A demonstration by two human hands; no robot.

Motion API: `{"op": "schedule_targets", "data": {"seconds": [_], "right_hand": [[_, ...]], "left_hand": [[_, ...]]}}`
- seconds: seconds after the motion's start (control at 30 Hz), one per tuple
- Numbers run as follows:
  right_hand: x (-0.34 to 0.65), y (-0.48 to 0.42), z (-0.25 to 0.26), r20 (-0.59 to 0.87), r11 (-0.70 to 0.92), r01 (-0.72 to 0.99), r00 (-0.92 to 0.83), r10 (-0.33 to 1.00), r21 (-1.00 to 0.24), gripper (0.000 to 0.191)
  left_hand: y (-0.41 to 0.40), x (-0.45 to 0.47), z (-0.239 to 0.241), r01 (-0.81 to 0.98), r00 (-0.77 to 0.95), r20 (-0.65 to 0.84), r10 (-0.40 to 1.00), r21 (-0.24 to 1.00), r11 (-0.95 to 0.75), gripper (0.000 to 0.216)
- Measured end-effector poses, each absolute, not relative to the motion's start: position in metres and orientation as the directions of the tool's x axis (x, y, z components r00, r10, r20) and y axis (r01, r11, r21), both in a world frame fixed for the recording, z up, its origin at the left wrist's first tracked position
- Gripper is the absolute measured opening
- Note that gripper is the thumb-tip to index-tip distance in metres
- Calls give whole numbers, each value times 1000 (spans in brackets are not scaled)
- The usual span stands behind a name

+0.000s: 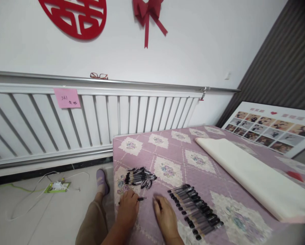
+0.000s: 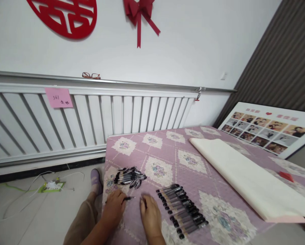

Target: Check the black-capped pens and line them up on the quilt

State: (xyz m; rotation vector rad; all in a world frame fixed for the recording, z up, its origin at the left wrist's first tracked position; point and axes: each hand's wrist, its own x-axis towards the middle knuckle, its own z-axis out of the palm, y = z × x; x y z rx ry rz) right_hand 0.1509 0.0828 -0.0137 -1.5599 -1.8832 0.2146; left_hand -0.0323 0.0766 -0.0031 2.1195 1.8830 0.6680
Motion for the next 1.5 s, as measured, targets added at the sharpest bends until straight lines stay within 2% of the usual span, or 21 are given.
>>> {"op": "schedule_targets", "data": {"seconds": [0.13,0.23,0.5,0.73,1.0,1.23,1.37,1.5], "right_hand": [[134,108,-15,441,272,825,-31,897,-495,34],[124,121,-13,409,215,868,-15,913,-447,46],[105,135,-1,208,5,950,63,976,-312,48],[101,136,6,163,-19,964,64,985,-266,37],[106,133,2,210,32,945,39,977,-326,24],[113,133,-7,286,98,914,20,958,-394,22],[119,135,-13,353,157,844,41,935,-513,21],[127,134,-20,440,257,690,100,892,-677,26]], "left_hand": [[77,-32,-2,879,72,165,984,456,-141,22],[78,-33,-1,873,74,159,985,467,-141,21],[80,-34,0,851,78,153,985,505,-146,20],[80,-33,1,864,89,143,986,481,-148,20],[79,-33,0,878,91,126,988,458,-140,20],[80,-34,0,876,101,131,986,458,-151,18],[81,-34,1,882,106,142,984,444,-159,18],[81,-34,0,882,119,173,978,435,-184,17]]}}
